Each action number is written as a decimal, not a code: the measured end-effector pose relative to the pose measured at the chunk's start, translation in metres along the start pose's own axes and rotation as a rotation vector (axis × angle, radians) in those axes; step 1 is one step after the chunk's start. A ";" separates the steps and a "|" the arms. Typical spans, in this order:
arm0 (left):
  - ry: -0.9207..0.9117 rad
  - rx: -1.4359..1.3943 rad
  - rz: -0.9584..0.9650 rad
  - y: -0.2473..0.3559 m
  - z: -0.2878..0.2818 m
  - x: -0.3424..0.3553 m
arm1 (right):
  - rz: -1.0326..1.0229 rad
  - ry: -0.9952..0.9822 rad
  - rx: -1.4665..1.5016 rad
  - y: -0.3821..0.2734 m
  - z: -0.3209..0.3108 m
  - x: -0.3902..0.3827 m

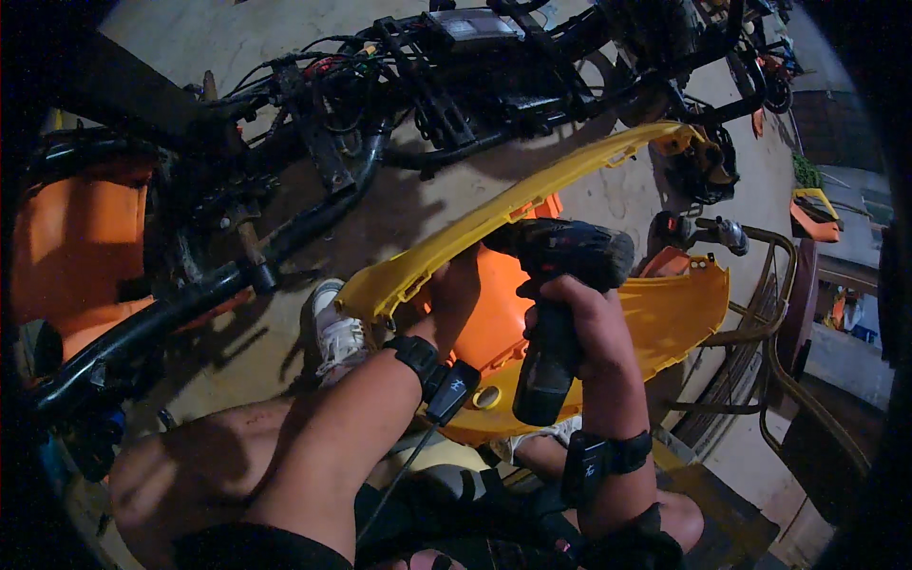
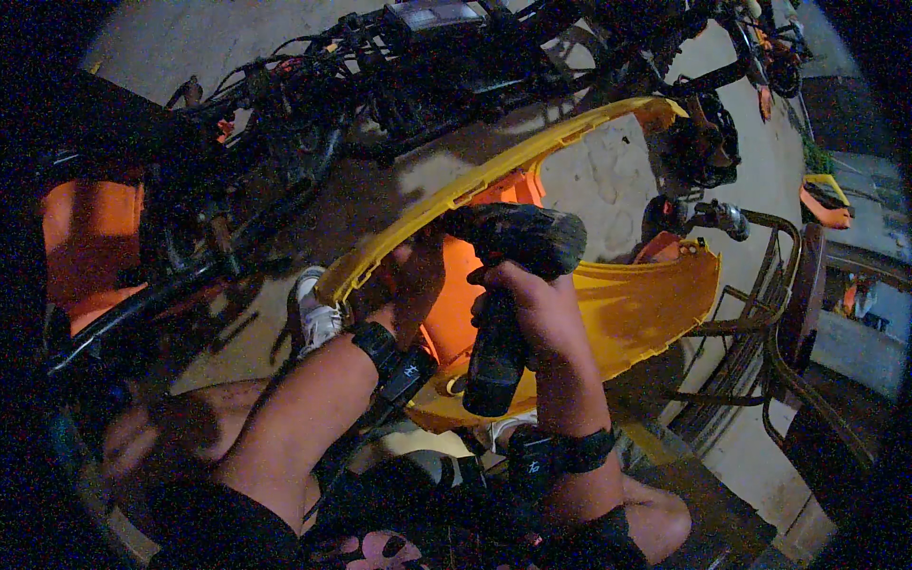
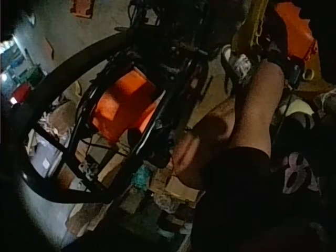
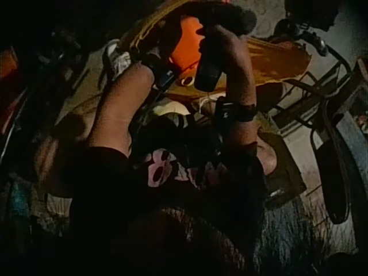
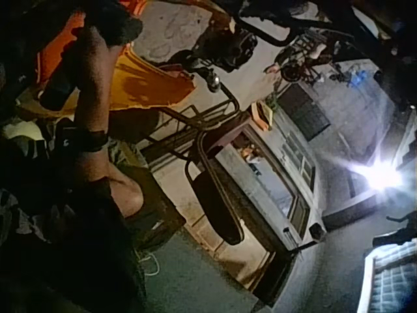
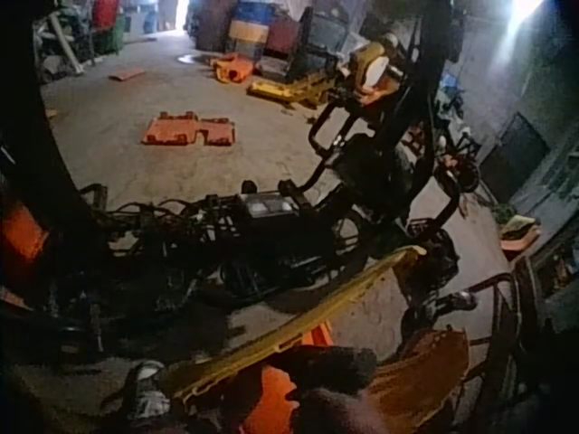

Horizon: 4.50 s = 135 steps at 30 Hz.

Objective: Assembling or repairing plastic fairing panels of a motorcycle using a power drill.

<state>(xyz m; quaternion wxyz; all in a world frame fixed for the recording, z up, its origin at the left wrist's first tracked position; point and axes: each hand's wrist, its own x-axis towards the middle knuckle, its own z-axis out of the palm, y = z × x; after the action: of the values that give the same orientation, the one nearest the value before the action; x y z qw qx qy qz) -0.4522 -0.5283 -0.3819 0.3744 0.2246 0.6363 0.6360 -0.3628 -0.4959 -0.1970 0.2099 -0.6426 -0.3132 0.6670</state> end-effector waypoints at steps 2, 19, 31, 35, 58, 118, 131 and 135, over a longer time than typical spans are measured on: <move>-0.013 -0.016 -0.008 -0.001 0.000 0.000 | -0.008 0.030 0.023 0.000 0.001 -0.001; -0.080 -0.042 -0.048 0.008 0.002 0.001 | -0.007 0.059 0.042 0.000 0.003 -0.006; -0.086 -0.016 -0.064 0.008 -0.003 0.001 | 0.094 0.007 -0.057 -0.017 -0.005 0.007; -0.080 -0.009 -0.068 0.009 -0.009 0.004 | 0.111 -0.028 -0.124 -0.035 0.003 0.010; -0.159 -0.090 -0.167 0.030 -0.033 -0.012 | -0.216 -0.031 -0.090 -0.103 -0.066 -0.134; 0.003 0.592 0.110 -0.037 -0.022 0.021 | 0.241 -0.104 -0.015 -0.035 -0.031 0.043; -0.028 -0.301 -0.251 0.013 -0.007 0.003 | 0.291 -0.108 -0.065 -0.042 -0.034 0.045; 0.065 -0.462 -0.515 0.015 -0.004 0.002 | 0.325 -0.126 -0.059 -0.041 -0.045 0.049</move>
<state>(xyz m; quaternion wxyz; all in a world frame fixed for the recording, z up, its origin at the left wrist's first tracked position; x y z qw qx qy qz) -0.4589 -0.5276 -0.3684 0.5431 -0.0543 0.5227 0.6549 -0.3274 -0.4268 -0.2036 0.0605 -0.6476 -0.2370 0.7216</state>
